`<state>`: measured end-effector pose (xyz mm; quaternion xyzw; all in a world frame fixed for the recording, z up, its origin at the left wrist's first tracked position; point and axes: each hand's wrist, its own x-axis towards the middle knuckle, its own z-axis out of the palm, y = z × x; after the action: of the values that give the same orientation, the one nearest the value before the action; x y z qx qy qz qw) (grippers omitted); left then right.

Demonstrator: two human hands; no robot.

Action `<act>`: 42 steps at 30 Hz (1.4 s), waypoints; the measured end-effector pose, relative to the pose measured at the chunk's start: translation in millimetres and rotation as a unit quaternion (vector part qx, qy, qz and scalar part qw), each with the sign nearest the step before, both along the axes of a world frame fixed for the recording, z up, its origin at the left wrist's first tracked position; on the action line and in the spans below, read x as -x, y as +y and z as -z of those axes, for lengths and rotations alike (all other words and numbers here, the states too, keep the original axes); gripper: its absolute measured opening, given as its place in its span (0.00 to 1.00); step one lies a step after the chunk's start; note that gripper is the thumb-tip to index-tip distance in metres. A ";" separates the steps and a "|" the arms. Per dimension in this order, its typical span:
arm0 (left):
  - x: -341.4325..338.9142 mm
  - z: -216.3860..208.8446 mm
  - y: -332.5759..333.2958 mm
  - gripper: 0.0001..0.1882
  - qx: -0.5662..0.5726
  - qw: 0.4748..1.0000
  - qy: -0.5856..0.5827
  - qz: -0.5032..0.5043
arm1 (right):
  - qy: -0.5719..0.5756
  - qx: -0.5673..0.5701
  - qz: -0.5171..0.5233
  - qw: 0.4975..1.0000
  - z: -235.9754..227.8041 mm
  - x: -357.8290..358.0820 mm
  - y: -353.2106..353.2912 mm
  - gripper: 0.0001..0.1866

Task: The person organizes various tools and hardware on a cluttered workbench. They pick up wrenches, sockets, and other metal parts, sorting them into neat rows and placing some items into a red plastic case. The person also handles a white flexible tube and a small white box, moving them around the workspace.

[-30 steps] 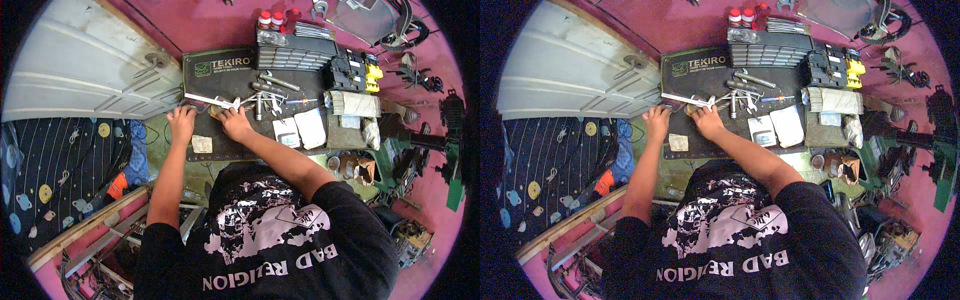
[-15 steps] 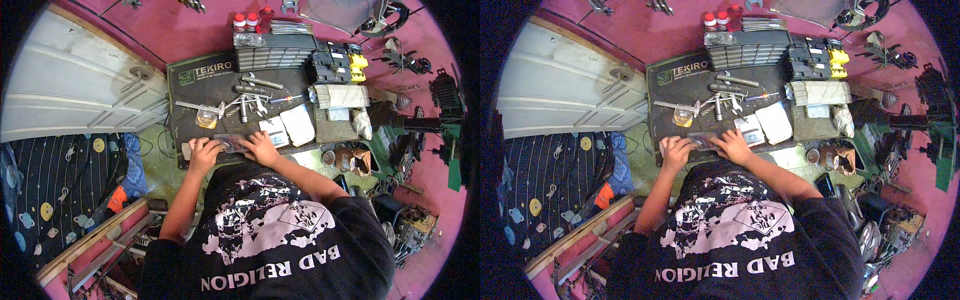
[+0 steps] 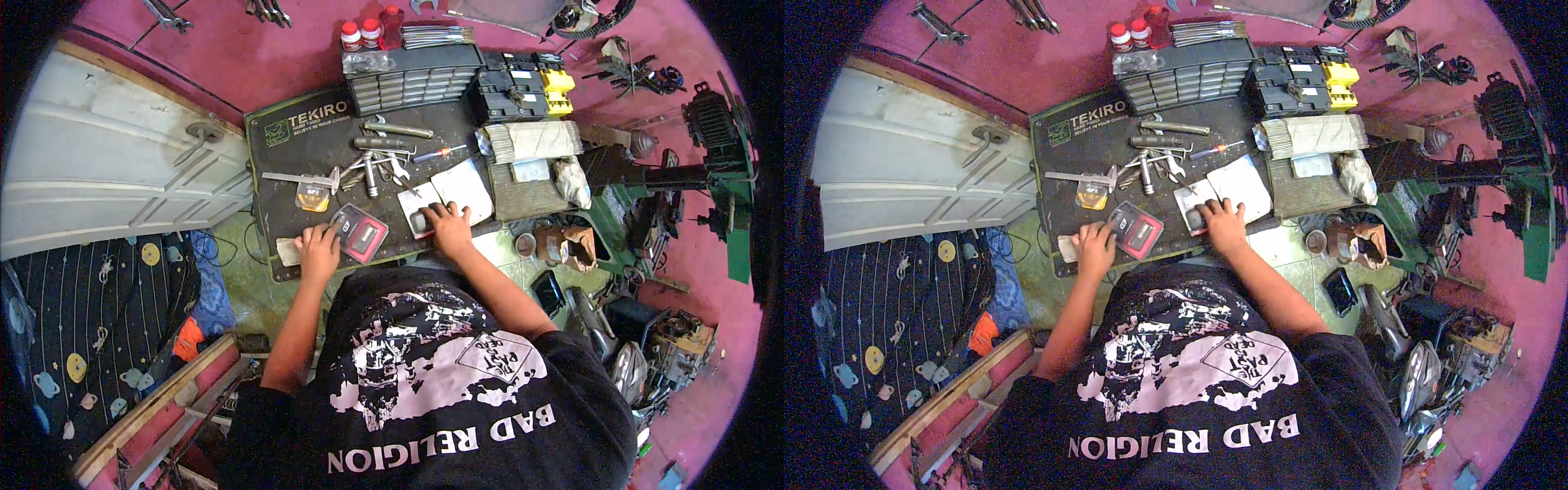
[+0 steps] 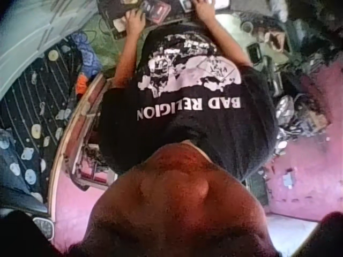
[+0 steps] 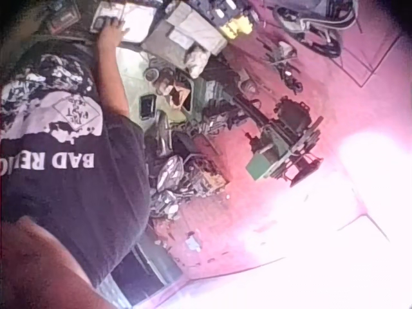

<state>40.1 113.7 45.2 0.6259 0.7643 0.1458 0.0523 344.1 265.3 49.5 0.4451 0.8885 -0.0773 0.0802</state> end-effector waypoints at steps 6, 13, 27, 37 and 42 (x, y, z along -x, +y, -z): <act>-56.7 -3.8 5.8 0.29 0.123 0.990 -0.046 -0.058 | 0.003 0.007 -0.044 0.999 -3.4 -3.0 15.3 0.20; -64.8 3.5 20.5 0.27 0.148 0.983 -0.091 0.052 | 0.079 0.046 -0.075 0.993 -75.1 38.9 -8.3 0.29; -78.2 0.5 -6.0 0.23 0.017 0.969 -0.209 0.133 | 0.238 0.037 -0.063 0.969 -29.1 88.1 -2.2 0.29; -40.1 -6.8 78.9 0.34 -0.012 0.994 -0.087 -0.072 | 0.084 -0.005 0.059 0.995 3.7 27.4 45.4 0.48; -47.1 6.2 152.4 0.47 0.146 0.984 0.023 -0.096 | -0.069 0.024 0.072 0.995 -4.0 96.0 97.3 0.63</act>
<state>87.2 266.1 39.0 0.5389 0.8347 0.0224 0.1111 248.1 362.7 53.6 0.5101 0.8443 -0.0734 0.1467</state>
